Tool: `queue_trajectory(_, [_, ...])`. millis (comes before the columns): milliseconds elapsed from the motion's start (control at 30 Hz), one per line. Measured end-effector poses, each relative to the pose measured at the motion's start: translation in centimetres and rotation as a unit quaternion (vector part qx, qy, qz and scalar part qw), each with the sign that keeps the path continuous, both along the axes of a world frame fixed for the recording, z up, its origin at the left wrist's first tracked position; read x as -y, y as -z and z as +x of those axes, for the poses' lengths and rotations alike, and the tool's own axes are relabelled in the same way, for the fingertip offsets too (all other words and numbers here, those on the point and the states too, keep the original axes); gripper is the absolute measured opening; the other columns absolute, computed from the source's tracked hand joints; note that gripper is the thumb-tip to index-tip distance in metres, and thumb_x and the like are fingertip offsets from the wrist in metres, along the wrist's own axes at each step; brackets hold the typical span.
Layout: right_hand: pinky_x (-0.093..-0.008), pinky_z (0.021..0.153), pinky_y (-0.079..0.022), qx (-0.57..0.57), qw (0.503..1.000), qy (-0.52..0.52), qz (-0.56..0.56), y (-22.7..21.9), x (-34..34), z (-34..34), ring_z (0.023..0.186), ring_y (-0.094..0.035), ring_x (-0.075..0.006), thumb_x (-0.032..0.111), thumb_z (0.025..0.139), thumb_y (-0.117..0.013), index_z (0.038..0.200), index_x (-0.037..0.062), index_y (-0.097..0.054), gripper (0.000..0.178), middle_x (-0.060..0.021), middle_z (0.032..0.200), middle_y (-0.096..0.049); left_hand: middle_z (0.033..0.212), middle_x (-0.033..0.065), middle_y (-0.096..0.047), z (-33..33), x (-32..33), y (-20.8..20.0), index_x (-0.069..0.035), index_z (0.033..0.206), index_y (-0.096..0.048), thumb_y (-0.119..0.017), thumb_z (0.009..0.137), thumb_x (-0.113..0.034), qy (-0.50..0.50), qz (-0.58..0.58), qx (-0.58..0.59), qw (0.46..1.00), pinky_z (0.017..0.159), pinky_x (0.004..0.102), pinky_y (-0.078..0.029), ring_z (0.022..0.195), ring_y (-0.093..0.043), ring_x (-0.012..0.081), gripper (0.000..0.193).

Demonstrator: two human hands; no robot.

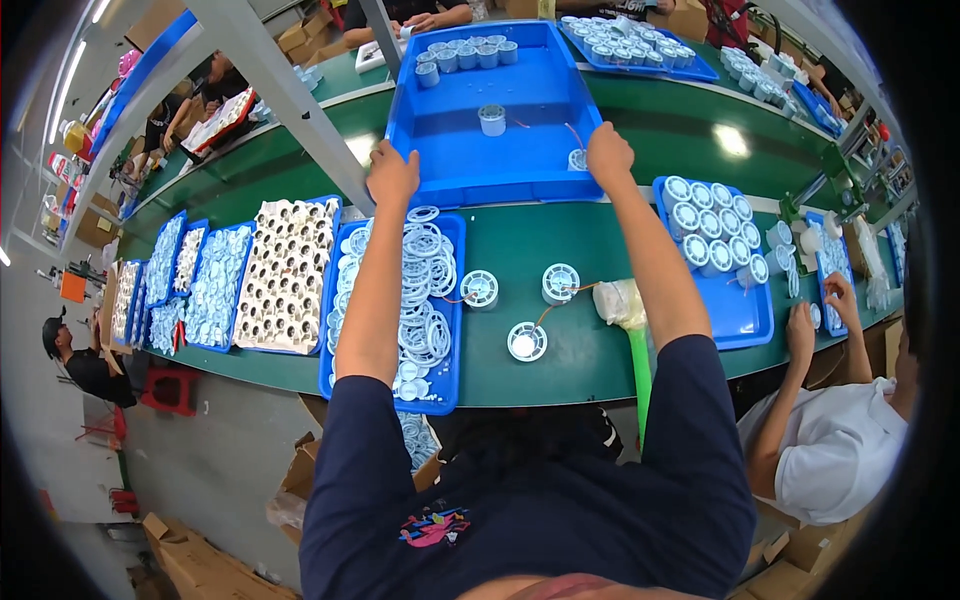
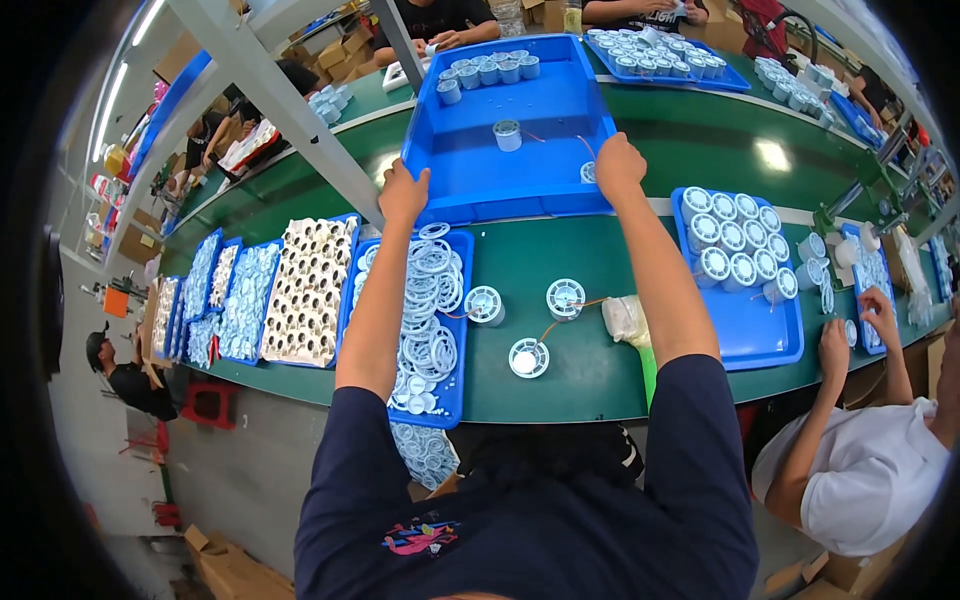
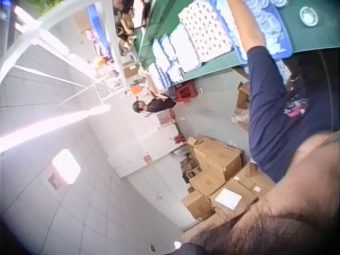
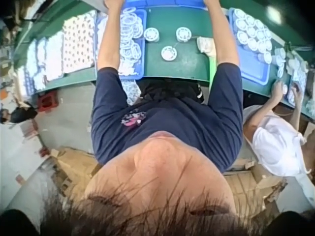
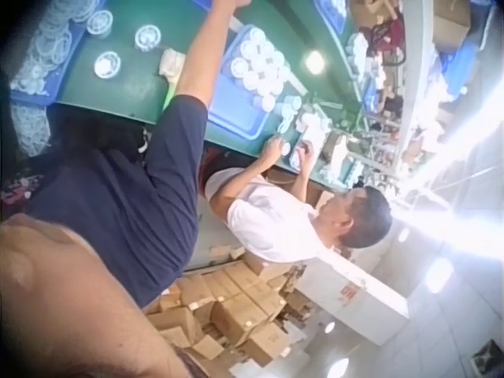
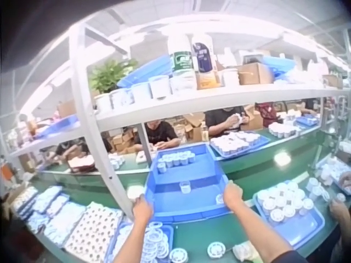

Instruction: Assembling plastic components on a production line using a rubber mallet.

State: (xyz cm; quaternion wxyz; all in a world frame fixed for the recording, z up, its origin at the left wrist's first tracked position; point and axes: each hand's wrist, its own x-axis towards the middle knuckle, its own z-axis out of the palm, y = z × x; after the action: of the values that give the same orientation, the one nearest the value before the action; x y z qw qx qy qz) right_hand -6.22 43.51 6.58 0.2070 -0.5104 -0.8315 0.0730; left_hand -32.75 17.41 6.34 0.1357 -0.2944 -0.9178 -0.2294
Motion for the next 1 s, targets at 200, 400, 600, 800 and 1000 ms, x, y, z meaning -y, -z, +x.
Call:
queue_trajectory(200, [-0.053, 0.089, -0.059, -0.034, 0.996, 0.025, -0.074, -0.6, 0.2, 0.0, 0.106, -0.072, -0.045, 0.016, 0.097, -0.057, 0.118, -0.0009, -0.059, 0.027, -0.0268, 0.116, -0.072, 0.135, 0.0248, -0.059, -0.2, 0.2, -0.2, -0.004, 0.145, -0.047, -0.066, 0.093, -0.051, -0.01, -0.004, 0.038, 0.999, 0.097, 0.0543, -0.054, 0.119, -0.065, 0.0437, 0.072])
queue_trajectory(400, [-0.0535, 0.092, -0.058, -0.038, 0.997, 0.026, -0.069, -0.3, -0.2, 0.4, 0.108, -0.071, -0.0459, 0.019, 0.096, -0.059, 0.118, -0.002, -0.06, 0.03, -0.0273, 0.117, -0.072, 0.136, 0.0247, -0.059, 0.2, -0.1, -0.3, -0.005, 0.146, -0.048, -0.065, 0.093, -0.051, -0.01, -0.001, 0.048, 0.999, 0.099, 0.0538, -0.053, 0.12, -0.064, 0.0428, 0.073])
queue_trajectory(600, [-0.0529, 0.092, -0.058, -0.046, 0.997, 0.012, -0.063, -0.6, 0.1, 0.6, 0.107, -0.071, -0.0455, 0.022, 0.096, -0.064, 0.116, -0.0029, -0.063, 0.032, -0.0274, 0.116, -0.072, 0.136, 0.0256, -0.06, -0.2, 0.3, 0.0, -0.007, 0.148, -0.047, -0.066, 0.093, -0.049, -0.007, 0.031, 0.042, 0.999, 0.099, 0.0537, -0.053, 0.118, -0.065, 0.0436, 0.072])
queue_trajectory(800, [-0.0524, 0.092, -0.058, -0.048, 0.997, 0.01, -0.056, -0.3, 0.2, 0.6, 0.107, -0.071, -0.0454, 0.022, 0.097, -0.063, 0.115, -0.004, -0.063, 0.032, -0.0275, 0.115, -0.073, 0.134, 0.0263, -0.06, 0.1, 0.5, 0.0, -0.009, 0.148, -0.048, -0.066, 0.094, -0.049, -0.006, 0.049, 0.045, 0.998, 0.098, 0.0535, -0.053, 0.116, -0.066, 0.0448, 0.069])
queue_trajectory(1000, [-0.0527, 0.092, -0.058, -0.048, 0.998, 0.01, -0.045, -0.3, 0.1, 0.6, 0.107, -0.071, -0.0457, 0.022, 0.097, -0.064, 0.115, -0.0043, -0.062, 0.032, -0.0278, 0.114, -0.073, 0.125, 0.0265, -0.062, 0.5, 0.5, -0.1, -0.005, 0.14, -0.051, -0.068, 0.094, -0.044, 0.003, 0.041, 0.019, 0.999, 0.092, 0.053, -0.056, 0.111, -0.067, 0.0444, 0.062])
